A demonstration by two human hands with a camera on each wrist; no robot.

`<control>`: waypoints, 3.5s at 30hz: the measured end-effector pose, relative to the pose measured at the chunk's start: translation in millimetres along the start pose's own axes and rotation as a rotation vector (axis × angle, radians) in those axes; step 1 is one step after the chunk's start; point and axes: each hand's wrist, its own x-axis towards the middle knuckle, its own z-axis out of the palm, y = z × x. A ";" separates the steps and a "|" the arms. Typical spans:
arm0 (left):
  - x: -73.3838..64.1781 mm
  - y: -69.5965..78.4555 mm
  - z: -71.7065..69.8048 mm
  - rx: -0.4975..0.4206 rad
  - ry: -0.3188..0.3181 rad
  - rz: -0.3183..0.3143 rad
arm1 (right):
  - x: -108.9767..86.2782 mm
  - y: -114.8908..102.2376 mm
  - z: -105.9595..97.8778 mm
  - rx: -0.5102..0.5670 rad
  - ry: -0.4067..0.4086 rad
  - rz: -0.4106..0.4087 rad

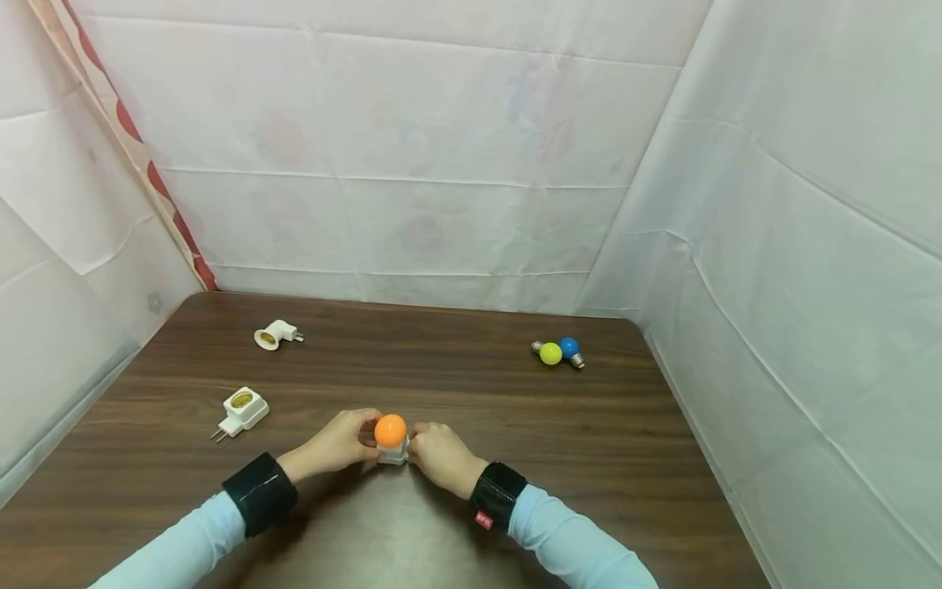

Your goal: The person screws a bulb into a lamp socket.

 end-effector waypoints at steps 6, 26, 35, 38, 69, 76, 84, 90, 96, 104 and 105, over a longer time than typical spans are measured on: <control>22.1 -4.7 -6.2 0.130 0.076 -0.061 | 20.2 17.9 1.1 0.054 0.031 0.051; 135.7 -50.8 -34.7 0.121 0.113 -0.190 | 104.6 106.8 29.9 0.242 0.091 0.509; 168.5 -64.3 -46.4 0.186 0.108 -0.194 | 131.8 126.5 35.6 0.186 0.111 0.568; 179.3 -68.1 -49.3 0.169 0.106 -0.208 | 138.0 134.8 38.8 0.200 0.134 0.610; 183.3 -74.3 -50.7 0.110 0.069 -0.318 | 144.2 151.1 41.3 0.096 -0.057 0.484; 164.6 -55.9 -62.4 0.162 0.004 -0.334 | 133.9 146.4 25.4 0.236 -0.055 0.568; 101.0 -21.5 -67.4 0.290 0.088 -0.275 | 103.7 106.9 15.1 0.442 -0.077 0.518; 31.9 -6.6 -73.1 0.338 0.309 -0.163 | 86.5 72.0 5.4 0.470 -0.058 0.343; -28.4 -23.5 -98.9 0.369 0.522 -0.214 | 108.5 44.7 3.6 0.515 -0.097 0.239; -54.6 -63.5 -121.9 0.314 0.400 -0.432 | 176.3 -0.4 41.2 0.570 -0.060 0.207; -53.6 -67.0 -121.0 0.305 0.378 -0.443 | 181.9 -7.0 46.3 0.593 -0.066 0.213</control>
